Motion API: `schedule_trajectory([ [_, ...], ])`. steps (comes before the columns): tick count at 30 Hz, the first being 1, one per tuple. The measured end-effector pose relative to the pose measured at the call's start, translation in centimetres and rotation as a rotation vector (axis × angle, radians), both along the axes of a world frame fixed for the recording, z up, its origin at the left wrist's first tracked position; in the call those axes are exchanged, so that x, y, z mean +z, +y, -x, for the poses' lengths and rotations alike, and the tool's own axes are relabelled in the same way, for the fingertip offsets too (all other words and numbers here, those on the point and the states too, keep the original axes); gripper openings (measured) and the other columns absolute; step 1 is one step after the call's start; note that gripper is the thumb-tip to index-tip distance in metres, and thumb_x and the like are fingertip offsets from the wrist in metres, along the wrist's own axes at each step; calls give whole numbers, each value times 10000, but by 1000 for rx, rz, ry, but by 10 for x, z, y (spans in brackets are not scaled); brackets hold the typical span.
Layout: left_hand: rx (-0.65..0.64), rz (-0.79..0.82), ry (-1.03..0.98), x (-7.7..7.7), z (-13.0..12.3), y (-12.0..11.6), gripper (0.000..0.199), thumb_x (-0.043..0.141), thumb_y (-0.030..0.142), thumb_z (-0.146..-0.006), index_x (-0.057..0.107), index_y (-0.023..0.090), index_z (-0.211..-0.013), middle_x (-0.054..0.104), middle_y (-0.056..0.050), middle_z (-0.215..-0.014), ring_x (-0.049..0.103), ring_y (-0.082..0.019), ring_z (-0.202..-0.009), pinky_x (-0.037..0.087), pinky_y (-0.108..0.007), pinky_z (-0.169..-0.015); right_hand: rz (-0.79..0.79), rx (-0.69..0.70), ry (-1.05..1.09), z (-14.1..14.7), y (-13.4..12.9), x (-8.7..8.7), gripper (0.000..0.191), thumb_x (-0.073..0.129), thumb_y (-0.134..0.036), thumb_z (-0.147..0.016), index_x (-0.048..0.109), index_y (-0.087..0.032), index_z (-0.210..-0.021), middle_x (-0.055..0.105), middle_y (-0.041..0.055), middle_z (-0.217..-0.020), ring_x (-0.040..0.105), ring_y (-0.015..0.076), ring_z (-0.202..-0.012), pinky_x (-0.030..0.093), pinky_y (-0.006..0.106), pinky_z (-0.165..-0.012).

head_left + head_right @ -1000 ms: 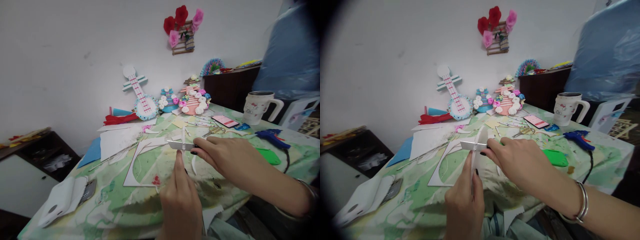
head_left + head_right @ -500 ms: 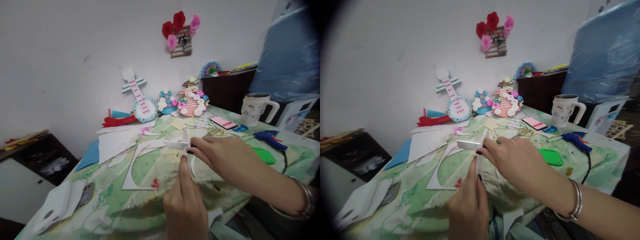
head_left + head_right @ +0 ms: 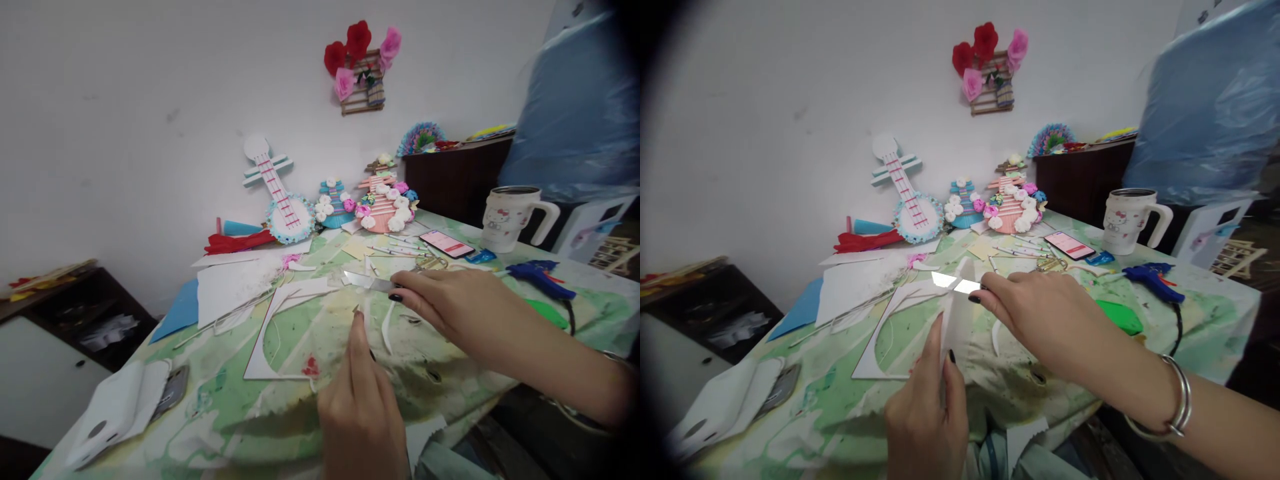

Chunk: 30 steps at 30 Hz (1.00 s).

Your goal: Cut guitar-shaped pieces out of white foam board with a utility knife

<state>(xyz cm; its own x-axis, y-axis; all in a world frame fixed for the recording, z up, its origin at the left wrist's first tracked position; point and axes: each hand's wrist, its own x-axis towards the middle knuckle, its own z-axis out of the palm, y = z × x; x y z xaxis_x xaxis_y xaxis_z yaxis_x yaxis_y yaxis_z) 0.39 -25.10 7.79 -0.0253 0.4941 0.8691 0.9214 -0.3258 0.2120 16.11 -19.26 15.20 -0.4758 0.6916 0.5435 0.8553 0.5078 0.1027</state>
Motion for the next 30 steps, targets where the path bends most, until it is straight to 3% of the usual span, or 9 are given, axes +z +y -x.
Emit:
schedule_trajectory([
  [5,-63,139,-58,10,4,-8,392,407,80,-853,485,127,-1234,709,-93,-1014,690,-164,-733,490,-242,-620,55,8,-19,8,-9,3,412,267,-463,-976,605,-228,-975,645,25,-663,583,156,-602,272,255,-538],
  [10,-117,462,-75,48,13,-1,354,479,219,-801,563,160,-1139,712,-71,-856,670,-213,-696,440,-293,-581,37,-12,-25,13,-12,2,435,227,-489,-974,592,-255,-1002,634,15,-663,597,169,-589,233,267,-517],
  [15,-58,670,25,77,15,16,220,455,269,-847,649,187,-780,678,-62,-677,622,-216,-616,297,-289,-522,53,39,-35,15,-10,1,439,205,-490,-978,580,-265,-1014,621,2,-667,598,164,-590,203,271,-511],
  [22,67,680,127,73,6,14,260,391,144,-882,630,187,-789,667,-66,-621,616,-224,-551,190,-298,-490,29,13,-75,15,-12,4,425,252,-491,-973,573,-230,-873,602,2,-623,540,144,-511,167,279,-506],
  [30,125,625,178,67,-2,10,212,455,99,-841,621,174,-732,672,-69,-594,641,-231,-537,210,-288,-456,-72,-4,-106,18,-19,7,419,249,-503,-967,532,-237,-812,552,-12,-574,468,144,-437,102,288,-497],
])
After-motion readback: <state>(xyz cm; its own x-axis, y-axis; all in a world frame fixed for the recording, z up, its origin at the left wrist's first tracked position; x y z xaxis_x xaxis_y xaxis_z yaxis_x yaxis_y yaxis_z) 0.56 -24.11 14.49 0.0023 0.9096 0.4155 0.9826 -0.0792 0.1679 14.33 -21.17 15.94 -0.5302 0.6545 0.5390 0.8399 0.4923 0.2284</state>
